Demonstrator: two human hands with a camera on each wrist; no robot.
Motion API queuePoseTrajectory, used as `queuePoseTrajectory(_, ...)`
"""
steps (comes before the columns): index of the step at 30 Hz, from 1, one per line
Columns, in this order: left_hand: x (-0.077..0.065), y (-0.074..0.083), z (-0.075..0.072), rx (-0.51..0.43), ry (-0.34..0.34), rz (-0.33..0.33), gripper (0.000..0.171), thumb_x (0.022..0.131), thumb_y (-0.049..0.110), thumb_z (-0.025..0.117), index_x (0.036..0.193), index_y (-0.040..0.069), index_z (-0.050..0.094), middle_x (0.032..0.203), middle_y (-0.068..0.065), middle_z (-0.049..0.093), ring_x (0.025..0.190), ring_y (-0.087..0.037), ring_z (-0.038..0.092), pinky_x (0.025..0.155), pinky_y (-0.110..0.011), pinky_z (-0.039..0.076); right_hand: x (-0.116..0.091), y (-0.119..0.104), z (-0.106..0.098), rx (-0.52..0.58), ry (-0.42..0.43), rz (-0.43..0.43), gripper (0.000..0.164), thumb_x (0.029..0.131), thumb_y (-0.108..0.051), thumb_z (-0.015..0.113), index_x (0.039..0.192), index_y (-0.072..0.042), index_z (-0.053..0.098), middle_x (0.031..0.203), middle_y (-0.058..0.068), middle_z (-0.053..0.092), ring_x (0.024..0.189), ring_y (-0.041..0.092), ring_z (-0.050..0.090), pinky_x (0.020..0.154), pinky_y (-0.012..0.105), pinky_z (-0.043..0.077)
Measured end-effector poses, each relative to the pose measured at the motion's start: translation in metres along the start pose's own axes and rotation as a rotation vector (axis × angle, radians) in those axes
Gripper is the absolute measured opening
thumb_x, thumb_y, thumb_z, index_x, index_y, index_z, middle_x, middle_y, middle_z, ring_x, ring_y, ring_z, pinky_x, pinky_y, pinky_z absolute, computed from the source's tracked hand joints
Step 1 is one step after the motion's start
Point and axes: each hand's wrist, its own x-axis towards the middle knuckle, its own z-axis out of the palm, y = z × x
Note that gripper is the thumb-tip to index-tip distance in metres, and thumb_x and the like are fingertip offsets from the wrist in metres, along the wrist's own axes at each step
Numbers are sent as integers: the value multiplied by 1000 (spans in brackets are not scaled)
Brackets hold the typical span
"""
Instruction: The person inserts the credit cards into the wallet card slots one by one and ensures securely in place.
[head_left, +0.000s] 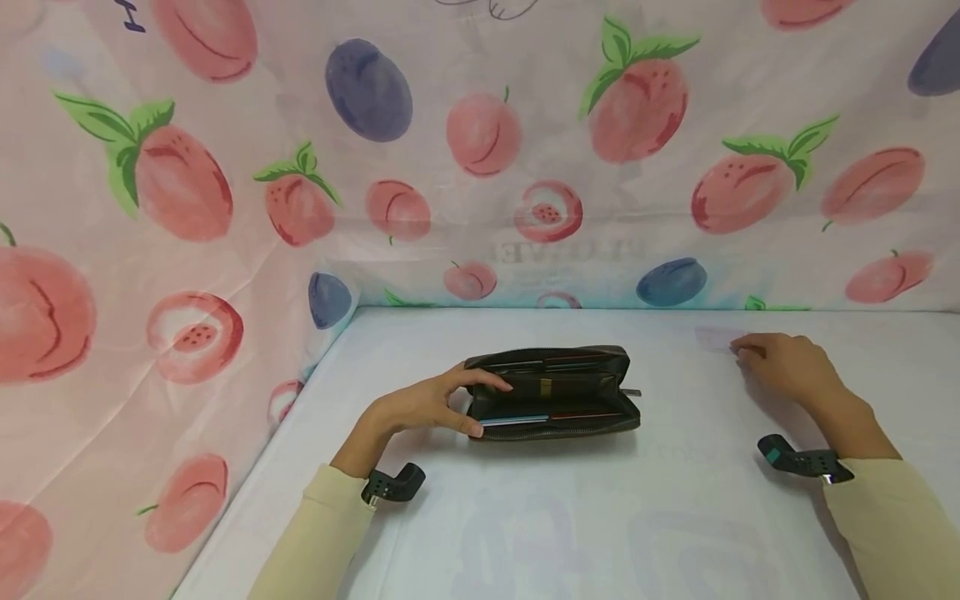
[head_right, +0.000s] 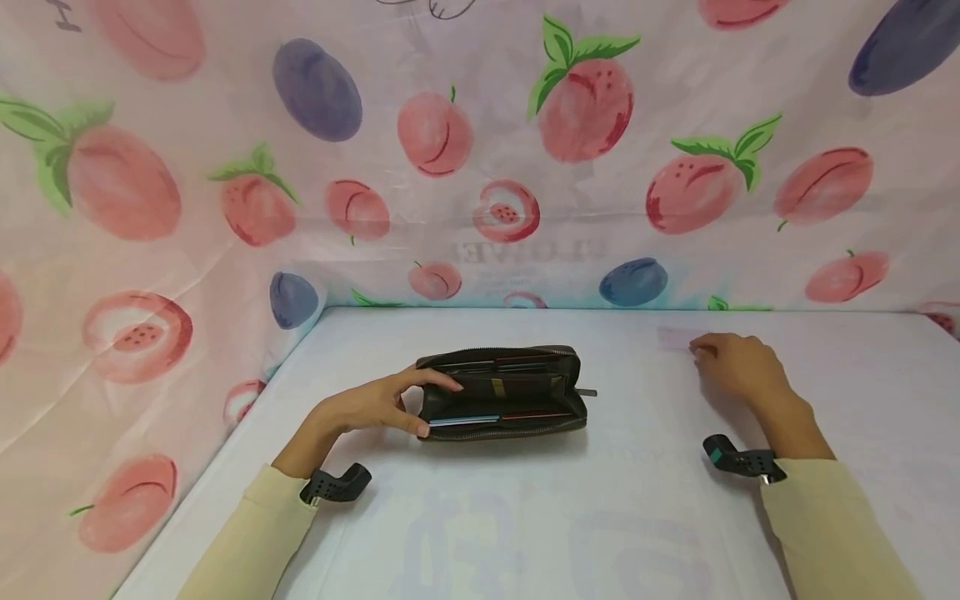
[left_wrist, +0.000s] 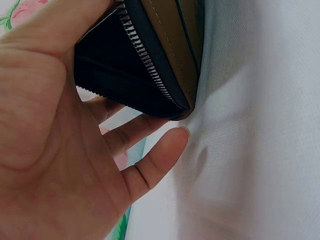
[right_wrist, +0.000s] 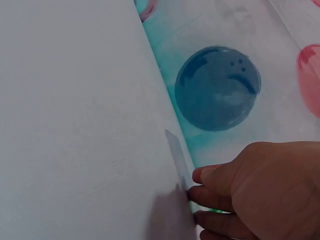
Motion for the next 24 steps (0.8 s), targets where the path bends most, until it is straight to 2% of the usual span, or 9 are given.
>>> queuePoseTrajectory(12, 0, 0, 0, -6, -3, 2, 58, 80, 33, 78, 131, 42, 53, 149, 14, 30, 143, -16, -9, 106, -60, 14, 1, -20, -16, -56, -175, -39, 33, 96, -11, 53, 124, 5, 59, 121, 37, 51, 108, 58, 45, 83, 66, 37)
queuePoseTrajectory(16, 0, 0, 0, -6, -3, 3, 58, 80, 33, 78, 132, 41, 53, 148, 14, 30, 143, -16, -9, 106, -60, 14, 2, -25, -19, -57, -204, -55, 34, 95, -12, 55, 124, 5, 58, 117, 36, 55, 106, 56, 48, 79, 64, 40)
queuePoseTrajectory(19, 1, 0, 0, -3, -4, 3, 57, 80, 33, 78, 131, 43, 53, 148, 14, 31, 143, -16, -8, 106, -59, 14, 2, -25, -20, -2, -164, -63, 35, 94, -13, 56, 124, 5, 58, 112, 33, 59, 101, 52, 55, 76, 60, 44)
queuePoseTrajectory(24, 1, 0, 0, 1, -5, 6, 57, 81, 33, 78, 130, 43, 53, 149, 13, 29, 143, -16, -5, 106, -59, 15, -1, -11, -17, 111, 30, -76, 35, 94, -17, 61, 122, 3, 59, 109, 31, 62, 102, 50, 55, 80, 61, 40)
